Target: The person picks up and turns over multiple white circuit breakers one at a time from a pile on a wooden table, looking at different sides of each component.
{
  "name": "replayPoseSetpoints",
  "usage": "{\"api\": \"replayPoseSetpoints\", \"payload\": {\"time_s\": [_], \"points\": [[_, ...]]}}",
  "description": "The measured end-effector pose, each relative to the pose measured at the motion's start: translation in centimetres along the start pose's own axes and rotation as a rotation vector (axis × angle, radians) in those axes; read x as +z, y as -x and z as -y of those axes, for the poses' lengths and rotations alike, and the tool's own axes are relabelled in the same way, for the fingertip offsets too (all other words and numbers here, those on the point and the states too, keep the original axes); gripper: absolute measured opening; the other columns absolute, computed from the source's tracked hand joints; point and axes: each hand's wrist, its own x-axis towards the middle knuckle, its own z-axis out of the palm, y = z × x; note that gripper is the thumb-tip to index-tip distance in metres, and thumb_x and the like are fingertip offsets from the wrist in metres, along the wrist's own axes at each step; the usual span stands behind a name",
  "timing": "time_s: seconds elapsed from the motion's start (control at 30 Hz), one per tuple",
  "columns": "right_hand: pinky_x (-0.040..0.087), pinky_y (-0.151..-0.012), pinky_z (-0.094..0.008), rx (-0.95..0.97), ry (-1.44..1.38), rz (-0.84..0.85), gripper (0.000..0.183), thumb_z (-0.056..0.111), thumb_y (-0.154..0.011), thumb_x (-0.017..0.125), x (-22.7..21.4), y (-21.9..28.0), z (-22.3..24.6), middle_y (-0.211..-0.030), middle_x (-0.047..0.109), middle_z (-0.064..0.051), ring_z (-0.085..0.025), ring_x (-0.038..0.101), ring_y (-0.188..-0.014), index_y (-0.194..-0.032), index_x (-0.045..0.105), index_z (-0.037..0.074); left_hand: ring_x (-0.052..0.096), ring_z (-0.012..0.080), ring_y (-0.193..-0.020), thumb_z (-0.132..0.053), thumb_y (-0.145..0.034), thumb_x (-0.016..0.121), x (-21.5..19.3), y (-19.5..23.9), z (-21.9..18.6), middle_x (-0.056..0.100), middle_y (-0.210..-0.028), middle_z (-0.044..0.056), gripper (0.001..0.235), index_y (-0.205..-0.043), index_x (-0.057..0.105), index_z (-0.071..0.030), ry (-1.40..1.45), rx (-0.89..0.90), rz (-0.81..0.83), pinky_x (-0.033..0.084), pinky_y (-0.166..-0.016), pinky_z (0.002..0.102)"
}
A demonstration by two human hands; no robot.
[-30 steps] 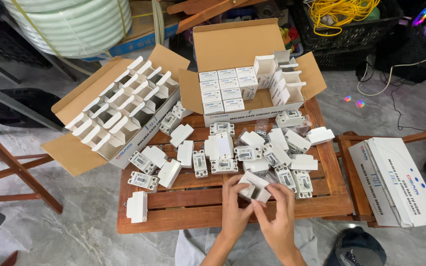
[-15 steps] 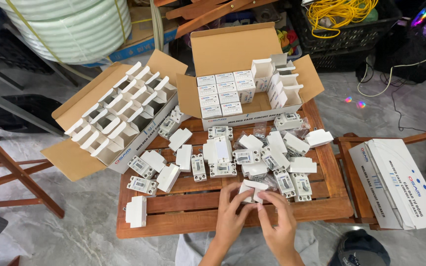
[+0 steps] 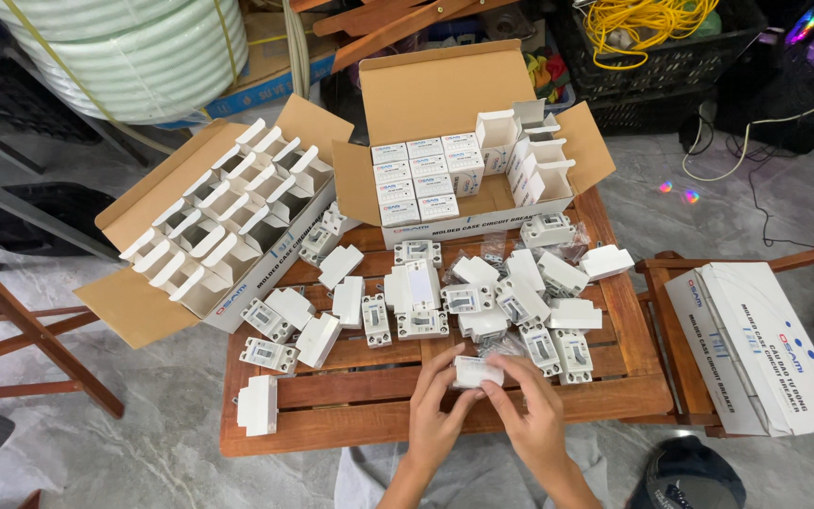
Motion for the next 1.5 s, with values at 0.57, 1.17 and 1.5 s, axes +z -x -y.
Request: {"api": "replayPoseSetpoints", "payload": {"time_s": [0.57,1.17,1.5], "points": [[0.053,-0.098,-0.04,-0.256,0.145,0.05,0.021,0.004,-0.088,0.069,-0.5,-0.4,0.2,-0.113,0.07,-0.009,-0.027,0.062,-0.107,-0.109,0.071,0.004,0.061,0.0345,-0.123,-0.011,-0.095,0.066,0.0,0.6,0.8,0.061,-0.131,0.019,0.024,-0.119,0.063,-0.009,0.063,0.007,0.003,0.053,-0.102,0.045],[0.055,-0.097,-0.042,-0.332,0.177,0.074,0.02,0.004,-0.088,0.072,-0.6,-0.6,0.0,-0.117,0.068,-0.01,-0.029,0.062,-0.107,-0.108,0.069,0.005,0.064,0.0343,-0.119,-0.005,-0.095,0.064,-0.1,0.4,0.7,0.06,-0.132,0.021,0.014,-0.109,0.069,-0.009,0.026,0.074,-0.006,0.056,-0.097,0.04],[0.053,-0.101,-0.043,-0.311,0.205,0.026,0.016,0.002,-0.088,0.07,0.1,0.1,0.0,-0.119,0.067,-0.012,-0.031,0.061,-0.113,-0.104,0.069,0.001,0.058,0.0328,-0.127,-0.004,-0.094,0.065,-0.5,0.1,0.3,0.059,-0.134,0.02,0.012,-0.103,0.073,-0.005,0.024,0.016,0.037,0.051,-0.105,0.043]]}}
